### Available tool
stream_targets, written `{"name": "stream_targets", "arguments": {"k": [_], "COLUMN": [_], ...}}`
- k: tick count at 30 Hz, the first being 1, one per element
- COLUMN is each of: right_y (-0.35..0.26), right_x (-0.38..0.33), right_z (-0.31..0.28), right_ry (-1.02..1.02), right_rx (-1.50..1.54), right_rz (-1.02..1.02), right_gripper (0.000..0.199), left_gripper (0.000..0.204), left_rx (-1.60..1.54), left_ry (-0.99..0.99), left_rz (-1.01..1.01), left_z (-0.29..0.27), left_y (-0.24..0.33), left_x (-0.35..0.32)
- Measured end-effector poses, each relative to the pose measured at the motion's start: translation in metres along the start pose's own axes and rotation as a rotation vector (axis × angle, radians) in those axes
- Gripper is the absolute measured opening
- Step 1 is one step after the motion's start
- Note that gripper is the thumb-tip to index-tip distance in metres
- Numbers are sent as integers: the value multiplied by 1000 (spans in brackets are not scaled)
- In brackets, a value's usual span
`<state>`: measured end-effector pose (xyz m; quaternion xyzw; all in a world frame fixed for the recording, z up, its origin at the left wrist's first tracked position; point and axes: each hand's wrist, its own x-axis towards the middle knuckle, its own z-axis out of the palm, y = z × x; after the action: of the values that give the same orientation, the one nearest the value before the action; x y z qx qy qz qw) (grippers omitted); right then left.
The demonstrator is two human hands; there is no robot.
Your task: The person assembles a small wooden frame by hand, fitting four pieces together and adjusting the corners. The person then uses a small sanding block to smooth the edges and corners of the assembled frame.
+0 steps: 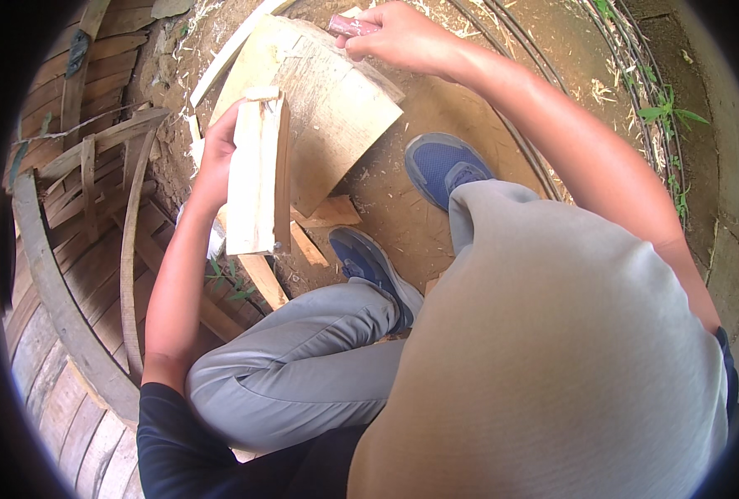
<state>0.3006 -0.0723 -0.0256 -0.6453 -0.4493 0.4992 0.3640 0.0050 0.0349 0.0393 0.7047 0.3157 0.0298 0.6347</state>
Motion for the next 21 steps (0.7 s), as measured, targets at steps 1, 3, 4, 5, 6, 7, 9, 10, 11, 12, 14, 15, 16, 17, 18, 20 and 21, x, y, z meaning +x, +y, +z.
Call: {"name": "stream_targets", "arguments": {"k": [1, 3, 4, 5, 6, 7, 9, 10, 11, 12, 14, 15, 16, 17, 18, 20, 21], "right_y": [-1, -1, -1, 0, 1, 0, -1, 0, 1, 1, 1, 1, 0, -1, -2, -3, -1], "right_x": [-1, -2, -1, -1, -1, -1, -1, -1, -1, 0, 0, 0, 0, -1, -1, -2, -1], "right_z": [0, 0, 1, 1, 0, 0, 0, 1, 1, 1, 2, 1, 0, 0, -1, -2, -1], "right_ry": [-1, 0, 3, 6, 1, -5, -4, 4, 12, 15, 19, 10, 2, -7, -9, -12, 3], "right_rx": [-1, 4, 11, 18, 21, 24, 27, 29, 30, 33, 39, 32, 25, 18, 17, 14, 16], "right_rz": [8, 9, 1, -8, 0, 9, 16, 16, 16, 14, 8, 12, 17, 22, 27, 38, 25], "right_gripper": [33, 33, 33, 33, 33, 33, 34, 34, 34, 34, 35, 35, 35, 35, 35, 35, 35], "left_gripper": [49, 52, 55, 57, 58, 59, 61, 61, 61, 61, 60, 60, 59, 59, 59, 59, 58], "left_rx": [-13, -27, -26, -26, -52, -80, -119, -130, -139, -147, -144, -136, -114, -91, -93, -98, -107], "left_ry": [-2, 5, 14, 23, 31, 39, 58, 68, 66, 64, 44, 37, 34, 31, 39, 52, 54], "left_rz": [-7, -26, -38, -50, -68, -87, -111, -117, -118, -120, -107, -97, -81, -65, -75, -94, -116], "left_z": [1, 2, 2, 2, 1, -2, -4, -4, -4, -4, -4, -4, -3, -2, -1, 1, 1], "left_y": [0, 1, 2, 2, 1, -3, -7, -7, -7, -7, -6, -6, -5, -5, -4, -2, -4], "left_x": [0, 1, 1, 1, 1, 1, 0, 0, 0, 0, 0, 0, 0, 1, 1, 1, 1]}}
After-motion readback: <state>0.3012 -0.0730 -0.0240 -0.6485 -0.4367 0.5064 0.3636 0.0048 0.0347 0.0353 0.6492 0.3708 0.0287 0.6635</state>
